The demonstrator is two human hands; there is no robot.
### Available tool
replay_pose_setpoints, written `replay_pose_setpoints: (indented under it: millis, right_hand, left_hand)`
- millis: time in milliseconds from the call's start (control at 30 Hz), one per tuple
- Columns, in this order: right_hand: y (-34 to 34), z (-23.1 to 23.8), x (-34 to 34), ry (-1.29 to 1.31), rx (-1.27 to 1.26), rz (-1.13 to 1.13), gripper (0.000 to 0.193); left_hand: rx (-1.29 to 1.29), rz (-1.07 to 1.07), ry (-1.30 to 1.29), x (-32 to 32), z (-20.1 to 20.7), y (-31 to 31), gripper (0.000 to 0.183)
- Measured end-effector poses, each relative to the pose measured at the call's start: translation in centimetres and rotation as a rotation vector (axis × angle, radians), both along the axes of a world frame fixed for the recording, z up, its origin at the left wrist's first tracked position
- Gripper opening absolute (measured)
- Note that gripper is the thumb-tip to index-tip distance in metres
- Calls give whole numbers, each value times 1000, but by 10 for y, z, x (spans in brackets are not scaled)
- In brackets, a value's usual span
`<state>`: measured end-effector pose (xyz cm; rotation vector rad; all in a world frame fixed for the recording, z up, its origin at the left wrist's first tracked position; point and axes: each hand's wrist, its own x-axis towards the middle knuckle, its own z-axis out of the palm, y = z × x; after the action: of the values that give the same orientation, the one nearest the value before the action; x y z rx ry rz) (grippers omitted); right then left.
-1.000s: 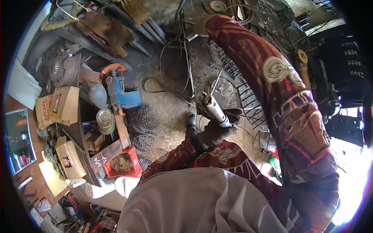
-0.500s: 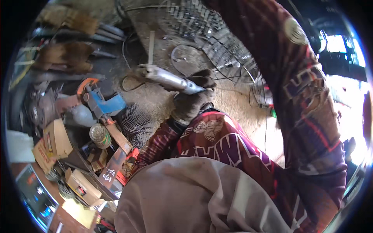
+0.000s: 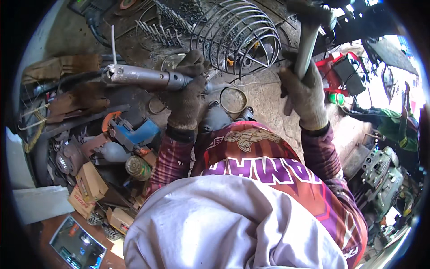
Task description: The person assembles a metal cage structure by grinding a small metal part, welding components together, and tapping the structure with a hammer.
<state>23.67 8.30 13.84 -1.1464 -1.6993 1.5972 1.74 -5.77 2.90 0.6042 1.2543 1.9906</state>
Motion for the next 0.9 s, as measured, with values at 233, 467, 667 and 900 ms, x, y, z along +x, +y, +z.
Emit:
replay_pose_setpoints:
  millis: [233, 467, 667, 900]
  right_hand:
    - [-85, -58, 39, -485, 172, -36, 40]
    - [-130, -64, 19, -580, 291, -25, 38]
    - [-136, -72, 15, -590, 371, 3, 34]
    - [-140, -80, 19, -513, 390, -115, 33]
  left_hand:
    - [-329, -194, 3, -22, -5, 13, 29]
    - [-272, -305, 1374, -38, -28, 1, 16]
    - [-337, -406, 687, -22, 4, 12, 12]
    - [-377, -393, -31, -10, 25, 22, 24]
